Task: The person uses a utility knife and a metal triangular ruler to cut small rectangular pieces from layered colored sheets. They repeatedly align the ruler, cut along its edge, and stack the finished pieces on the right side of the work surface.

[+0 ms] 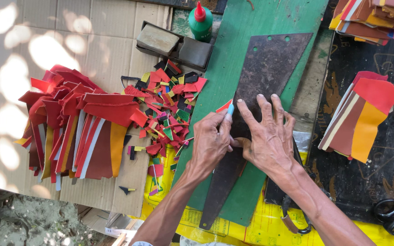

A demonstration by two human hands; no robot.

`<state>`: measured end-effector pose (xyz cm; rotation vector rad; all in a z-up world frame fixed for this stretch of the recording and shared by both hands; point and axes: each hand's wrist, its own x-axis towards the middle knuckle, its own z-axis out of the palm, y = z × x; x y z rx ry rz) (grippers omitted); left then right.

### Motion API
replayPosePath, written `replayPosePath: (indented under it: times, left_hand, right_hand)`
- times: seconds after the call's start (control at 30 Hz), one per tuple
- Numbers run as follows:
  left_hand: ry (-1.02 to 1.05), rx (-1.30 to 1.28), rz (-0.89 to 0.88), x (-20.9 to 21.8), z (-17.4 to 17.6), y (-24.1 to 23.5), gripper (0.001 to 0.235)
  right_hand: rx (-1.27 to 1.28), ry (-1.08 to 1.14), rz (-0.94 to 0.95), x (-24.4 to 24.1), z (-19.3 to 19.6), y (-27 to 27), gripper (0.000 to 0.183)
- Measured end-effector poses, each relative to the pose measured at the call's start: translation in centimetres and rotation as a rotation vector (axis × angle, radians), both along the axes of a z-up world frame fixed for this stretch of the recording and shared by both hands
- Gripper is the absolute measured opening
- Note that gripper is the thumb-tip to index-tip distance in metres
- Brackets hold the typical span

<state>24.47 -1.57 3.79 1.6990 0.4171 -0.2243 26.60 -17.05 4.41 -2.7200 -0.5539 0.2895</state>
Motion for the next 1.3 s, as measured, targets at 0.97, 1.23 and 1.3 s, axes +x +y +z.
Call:
replayPosePath:
  times: [0.97,1.23,1.3]
  left_hand:
    - [-0.316,0.489,-0.167,-5.9,-0.3,0.8,0.008]
    - [-0.300,0.407,-0.076,-3.5,1.4,0.2,0.015]
    - [-0.386,0.354,-0.051,-1.7,0.4,0.0,0.013]
  right_hand:
    - [-0.030,-0.007,0.023,-0.2,0.5,0.3,0.093]
    - [-0.014,-0.007,0.015,-0.5,0.6,0.2,0.093]
    - [-0.011,-0.012,0.020,-0.6,0.5,0.3,0.094]
